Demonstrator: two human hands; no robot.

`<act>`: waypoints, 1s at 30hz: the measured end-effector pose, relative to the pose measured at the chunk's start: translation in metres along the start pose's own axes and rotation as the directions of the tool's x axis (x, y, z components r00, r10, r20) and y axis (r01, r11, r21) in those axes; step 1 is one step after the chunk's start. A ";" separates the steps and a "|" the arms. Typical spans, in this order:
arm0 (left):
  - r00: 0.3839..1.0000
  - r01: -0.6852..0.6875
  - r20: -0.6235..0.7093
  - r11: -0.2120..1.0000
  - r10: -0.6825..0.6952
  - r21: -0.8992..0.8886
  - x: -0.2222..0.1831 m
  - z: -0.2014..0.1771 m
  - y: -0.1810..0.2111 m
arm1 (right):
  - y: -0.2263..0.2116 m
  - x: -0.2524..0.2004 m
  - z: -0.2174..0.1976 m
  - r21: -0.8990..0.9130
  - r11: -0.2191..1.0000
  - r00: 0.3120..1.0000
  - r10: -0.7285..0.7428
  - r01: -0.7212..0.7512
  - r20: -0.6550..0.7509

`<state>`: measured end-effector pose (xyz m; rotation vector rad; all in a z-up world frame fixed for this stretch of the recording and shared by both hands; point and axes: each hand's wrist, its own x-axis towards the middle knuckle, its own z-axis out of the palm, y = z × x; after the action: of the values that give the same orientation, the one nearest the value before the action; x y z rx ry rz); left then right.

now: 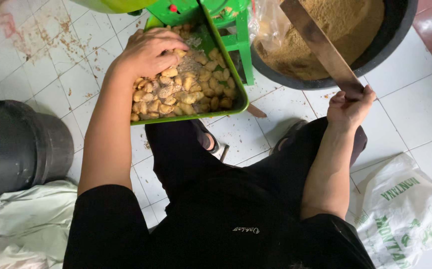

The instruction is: The person sits on the floor and uses a wooden stick to push whole cashews into a green electric grinder. The ground cashew meal collects in a large black basin placed next to the machine.

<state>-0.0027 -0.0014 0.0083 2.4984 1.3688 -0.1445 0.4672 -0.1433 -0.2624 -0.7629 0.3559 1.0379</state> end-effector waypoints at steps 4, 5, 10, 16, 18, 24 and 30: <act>1.000 0.006 -0.003 1.000 -0.006 0.019 -0.002 -0.002 0.002 | -0.002 -0.003 0.003 0.056 0.998 0.999 0.032 -0.032 -0.003; 1.000 0.012 -0.001 1.000 -0.012 0.027 -0.002 -0.003 0.001 | -0.003 -0.003 0.004 0.071 0.997 1.000 0.026 -0.027 0.011; 1.000 -0.029 -0.004 0.999 0.029 0.033 -0.003 -0.003 -0.003 | -0.004 -0.010 0.006 0.091 0.995 0.999 -0.031 0.027 0.044; 0.996 -0.086 -0.012 0.996 0.086 0.032 -0.002 -0.006 -0.005 | -0.009 -0.019 0.010 0.053 0.997 0.998 -0.057 0.056 0.010; 0.995 -0.097 -0.010 0.995 0.097 0.032 -0.003 -0.007 -0.005 | -0.011 -0.021 0.013 0.059 0.995 0.996 -0.080 0.077 0.046; 0.997 -0.074 -0.005 0.995 0.075 0.064 -0.004 -0.005 -0.008 | -0.012 -0.027 0.018 0.058 0.996 0.998 -0.061 0.063 -0.030; 0.996 -0.092 -0.001 0.995 0.092 0.048 -0.003 -0.006 -0.008 | -0.015 -0.008 0.008 -0.245 0.909 0.936 -0.352 0.337 -0.021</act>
<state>-0.0111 0.0022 0.0127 2.5968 1.2625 -0.1563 0.4757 -0.1475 -0.2459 -1.0370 0.1424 0.7275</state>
